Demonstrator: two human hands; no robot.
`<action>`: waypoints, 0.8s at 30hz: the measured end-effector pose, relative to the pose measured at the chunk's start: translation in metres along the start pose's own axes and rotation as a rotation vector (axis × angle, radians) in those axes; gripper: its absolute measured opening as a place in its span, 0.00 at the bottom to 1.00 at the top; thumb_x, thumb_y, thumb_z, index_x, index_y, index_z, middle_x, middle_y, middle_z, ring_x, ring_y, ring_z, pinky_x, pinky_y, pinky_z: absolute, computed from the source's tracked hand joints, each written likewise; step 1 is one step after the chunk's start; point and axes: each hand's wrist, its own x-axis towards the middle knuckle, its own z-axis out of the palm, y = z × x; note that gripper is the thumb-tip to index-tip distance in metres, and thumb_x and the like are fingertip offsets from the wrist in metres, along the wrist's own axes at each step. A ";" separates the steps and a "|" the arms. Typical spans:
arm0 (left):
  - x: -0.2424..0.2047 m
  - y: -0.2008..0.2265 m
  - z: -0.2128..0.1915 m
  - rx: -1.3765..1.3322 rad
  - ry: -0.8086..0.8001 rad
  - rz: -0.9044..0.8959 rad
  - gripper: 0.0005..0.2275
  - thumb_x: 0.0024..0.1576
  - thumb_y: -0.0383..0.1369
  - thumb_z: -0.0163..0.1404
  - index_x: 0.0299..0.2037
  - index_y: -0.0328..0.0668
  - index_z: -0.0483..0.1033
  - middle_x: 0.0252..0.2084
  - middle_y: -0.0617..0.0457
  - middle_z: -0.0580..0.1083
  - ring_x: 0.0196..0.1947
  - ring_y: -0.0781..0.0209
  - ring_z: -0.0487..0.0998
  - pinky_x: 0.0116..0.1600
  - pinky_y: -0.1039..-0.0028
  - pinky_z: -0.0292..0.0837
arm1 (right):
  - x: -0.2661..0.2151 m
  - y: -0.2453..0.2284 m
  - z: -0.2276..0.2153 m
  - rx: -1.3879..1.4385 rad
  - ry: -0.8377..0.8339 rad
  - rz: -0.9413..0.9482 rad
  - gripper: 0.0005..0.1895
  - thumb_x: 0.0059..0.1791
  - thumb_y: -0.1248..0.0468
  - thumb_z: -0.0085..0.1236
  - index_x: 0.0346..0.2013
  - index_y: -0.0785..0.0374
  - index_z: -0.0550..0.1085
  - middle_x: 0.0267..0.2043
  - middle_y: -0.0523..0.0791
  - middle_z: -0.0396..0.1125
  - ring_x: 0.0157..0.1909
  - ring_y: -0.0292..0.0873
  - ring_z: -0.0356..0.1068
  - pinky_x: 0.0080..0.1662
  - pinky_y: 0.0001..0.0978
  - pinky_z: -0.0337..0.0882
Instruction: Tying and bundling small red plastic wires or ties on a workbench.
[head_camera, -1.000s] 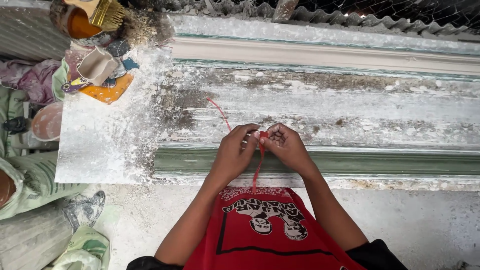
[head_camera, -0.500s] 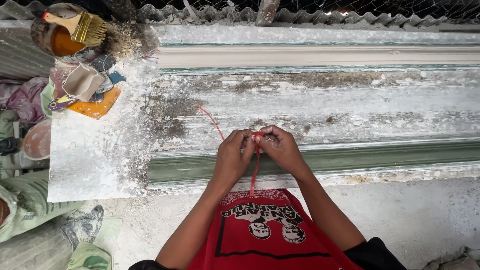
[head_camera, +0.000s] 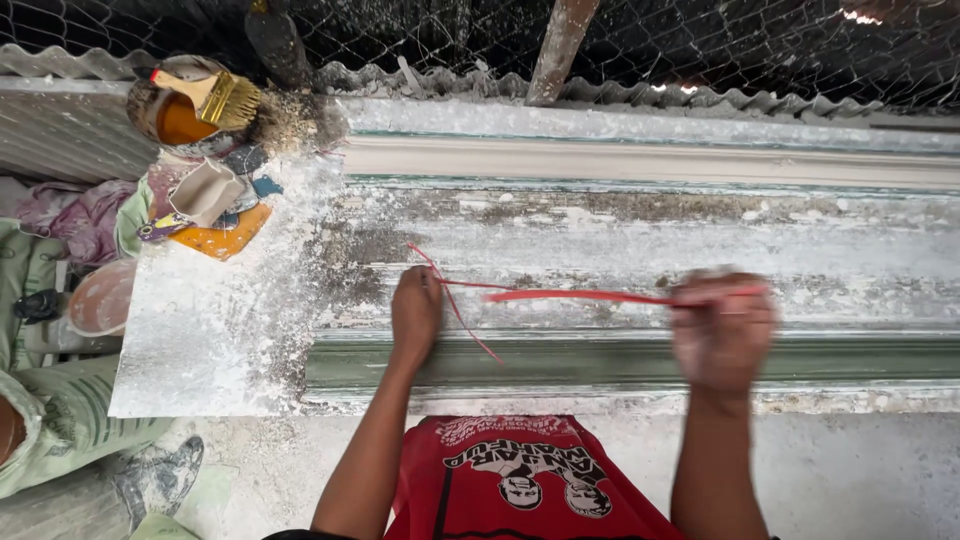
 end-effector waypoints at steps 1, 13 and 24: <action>0.011 -0.015 0.002 -0.003 0.005 0.005 0.11 0.65 0.29 0.41 0.44 0.26 0.74 0.35 0.30 0.75 0.37 0.26 0.78 0.41 0.44 0.74 | 0.012 -0.016 0.003 0.001 -0.004 -0.006 0.06 0.53 0.63 0.60 0.41 0.59 0.71 0.37 0.48 0.70 0.39 0.43 0.72 0.46 0.34 0.78; 0.090 -0.113 0.007 0.388 -0.064 0.031 0.11 0.69 0.32 0.38 0.43 0.34 0.73 0.38 0.39 0.73 0.39 0.29 0.80 0.41 0.44 0.77 | 0.018 0.034 0.009 -0.189 0.225 0.064 0.07 0.60 0.63 0.53 0.36 0.56 0.71 0.30 0.42 0.70 0.29 0.36 0.75 0.34 0.24 0.77; -0.027 0.099 -0.021 -0.434 -0.363 0.242 0.17 0.67 0.35 0.43 0.58 0.28 0.73 0.53 0.34 0.74 0.49 0.33 0.79 0.46 0.55 0.80 | -0.015 0.110 0.058 -0.586 -0.156 0.399 0.12 0.52 0.65 0.63 0.46 0.70 0.75 0.33 0.50 0.73 0.31 0.38 0.76 0.37 0.26 0.77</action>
